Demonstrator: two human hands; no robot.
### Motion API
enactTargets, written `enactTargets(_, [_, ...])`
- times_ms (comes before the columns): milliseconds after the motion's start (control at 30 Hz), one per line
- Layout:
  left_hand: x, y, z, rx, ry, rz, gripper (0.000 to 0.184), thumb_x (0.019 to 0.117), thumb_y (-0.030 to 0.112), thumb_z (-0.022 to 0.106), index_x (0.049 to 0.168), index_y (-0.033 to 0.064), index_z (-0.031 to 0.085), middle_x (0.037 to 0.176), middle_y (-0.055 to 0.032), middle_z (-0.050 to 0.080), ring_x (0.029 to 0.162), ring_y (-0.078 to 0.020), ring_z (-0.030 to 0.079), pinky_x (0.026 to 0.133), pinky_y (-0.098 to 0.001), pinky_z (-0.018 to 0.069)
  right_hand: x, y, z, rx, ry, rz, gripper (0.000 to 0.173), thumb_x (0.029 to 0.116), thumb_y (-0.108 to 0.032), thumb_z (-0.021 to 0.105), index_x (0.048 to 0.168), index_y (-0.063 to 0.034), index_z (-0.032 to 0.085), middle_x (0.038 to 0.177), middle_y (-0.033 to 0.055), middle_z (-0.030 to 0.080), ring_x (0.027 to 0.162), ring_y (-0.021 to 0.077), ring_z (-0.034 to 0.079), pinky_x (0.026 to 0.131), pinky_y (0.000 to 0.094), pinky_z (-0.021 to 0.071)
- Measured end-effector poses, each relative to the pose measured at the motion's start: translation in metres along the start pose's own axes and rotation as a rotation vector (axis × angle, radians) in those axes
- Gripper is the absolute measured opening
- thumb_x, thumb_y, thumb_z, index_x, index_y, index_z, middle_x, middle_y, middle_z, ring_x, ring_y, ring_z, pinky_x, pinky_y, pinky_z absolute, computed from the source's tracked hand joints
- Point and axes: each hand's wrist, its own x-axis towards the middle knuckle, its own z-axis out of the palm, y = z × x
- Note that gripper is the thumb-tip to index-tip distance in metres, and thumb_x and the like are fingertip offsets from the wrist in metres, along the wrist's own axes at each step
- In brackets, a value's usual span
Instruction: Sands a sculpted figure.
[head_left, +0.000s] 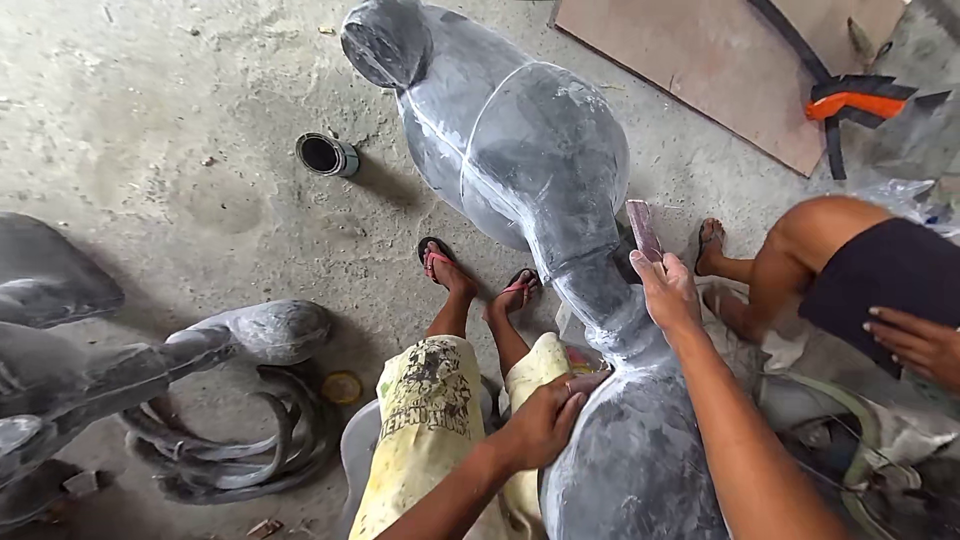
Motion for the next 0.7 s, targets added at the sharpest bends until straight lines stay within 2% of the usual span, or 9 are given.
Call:
enactTargets(67, [-0.024, 0.023, -0.006, 0.04, 0.009, 0.063, 0.044, 0.1113, 0.029, 0.037, 0.138, 0.0069, 0.062, 0.136, -0.0113, 0.064, 0.126, -0.0175, 0.061, 0.111, -0.0393, 0.0492, 0.012, 0.03, 0.034, 0.336, -0.355, 0.228, 0.067, 0.0923, -0.075, 0.052, 0.101, -0.0096, 0.065, 0.079, 0.0122, 0.06, 0.074, 0.0295, 0.06, 0.066, 0.0593, 0.0488])
enactTargets(133, [-0.051, 0.042, -0.012, 0.126, 0.022, 0.154, 0.044, 0.1103, 0.033, 0.038, 0.126, 0.0041, 0.068, 0.133, -0.0146, 0.065, 0.128, -0.0229, 0.06, 0.11, -0.0449, 0.0485, 0.023, 0.038, 0.041, 0.408, -0.556, 0.336, 0.072, 0.0857, -0.08, 0.057, 0.104, -0.0106, 0.063, 0.083, 0.0135, 0.061, 0.078, 0.0315, 0.06, 0.069, 0.061, 0.0482])
enactTargets(233, [-0.038, 0.03, -0.005, 0.148, 0.018, 0.115, 0.044, 0.1112, 0.033, 0.034, 0.141, 0.0156, 0.062, 0.139, -0.007, 0.064, 0.132, -0.018, 0.057, 0.114, -0.0436, 0.0463, 0.018, 0.037, 0.036, 0.356, -0.59, 0.343, 0.075, 0.0847, -0.083, 0.054, 0.109, -0.0127, 0.066, 0.088, 0.0142, 0.065, 0.084, 0.0325, 0.064, 0.072, 0.0617, 0.0506])
enactTargets(300, [0.004, 0.015, -0.003, 0.088, 0.019, 0.086, 0.043, 0.1116, 0.031, 0.035, 0.139, 0.0141, 0.064, 0.133, -0.0074, 0.066, 0.126, -0.0162, 0.061, 0.111, -0.0402, 0.0483, 0.022, 0.037, 0.038, 0.359, -0.57, 0.329, 0.075, 0.085, -0.083, 0.054, 0.109, -0.0124, 0.066, 0.087, 0.0145, 0.064, 0.083, 0.0332, 0.064, 0.072, 0.0619, 0.0506])
enactTargets(367, [0.014, 0.021, -0.001, 0.074, 0.002, 0.072, 0.041, 0.1111, 0.029, 0.036, 0.135, 0.0127, 0.065, 0.128, -0.0086, 0.067, 0.121, -0.017, 0.062, 0.108, -0.0393, 0.0498, 0.022, 0.04, 0.038, 0.388, -0.565, 0.326, 0.074, 0.0853, -0.082, 0.054, 0.105, -0.011, 0.065, 0.084, 0.0138, 0.062, 0.08, 0.0321, 0.062, 0.07, 0.0606, 0.0491])
enactTargets(467, [-0.009, 0.049, -0.009, 0.154, -0.034, 0.129, 0.043, 0.1113, 0.029, 0.035, 0.147, 0.0212, 0.058, 0.142, -0.0038, 0.062, 0.136, -0.0164, 0.055, 0.117, -0.0415, 0.0439, 0.024, 0.039, 0.038, 0.423, -0.586, 0.337, 0.072, 0.0874, -0.079, 0.056, 0.108, -0.0101, 0.065, 0.085, 0.0129, 0.062, 0.081, 0.0312, 0.061, 0.072, 0.0602, 0.0497])
enactTargets(600, [0.012, 0.01, -0.002, 0.084, -0.002, 0.156, 0.044, 0.1125, 0.032, 0.032, 0.148, 0.02, 0.056, 0.142, -0.0045, 0.062, 0.135, -0.0147, 0.055, 0.117, -0.0401, 0.0445, 0.024, 0.037, 0.036, 0.41, -0.588, 0.329, 0.07, 0.0875, -0.079, 0.055, 0.098, -0.0101, 0.062, 0.077, 0.0108, 0.056, 0.072, 0.03, 0.057, 0.066, 0.0582, 0.0473])
enactTargets(667, [0.019, 0.017, -0.002, 0.038, -0.005, 0.156, 0.044, 0.1121, 0.032, 0.033, 0.145, 0.0186, 0.059, 0.138, -0.0054, 0.064, 0.131, -0.0154, 0.058, 0.114, -0.0408, 0.047, 0.025, 0.039, 0.035, 0.416, -0.588, 0.332, 0.072, 0.0849, -0.083, 0.054, 0.099, -0.0122, 0.062, 0.077, 0.0108, 0.057, 0.072, 0.0301, 0.057, 0.064, 0.058, 0.0477])
enactTargets(700, [0.016, 0.033, -0.003, 0.027, -0.011, 0.189, 0.045, 0.1121, 0.032, 0.033, 0.145, 0.0173, 0.059, 0.141, -0.0058, 0.063, 0.135, -0.0173, 0.055, 0.117, -0.0425, 0.0443, 0.025, 0.04, 0.035, 0.437, -0.582, 0.335, 0.073, 0.0836, -0.085, 0.053, 0.097, -0.013, 0.061, 0.074, 0.0103, 0.054, 0.067, 0.0295, 0.055, 0.058, 0.0561, 0.0455])
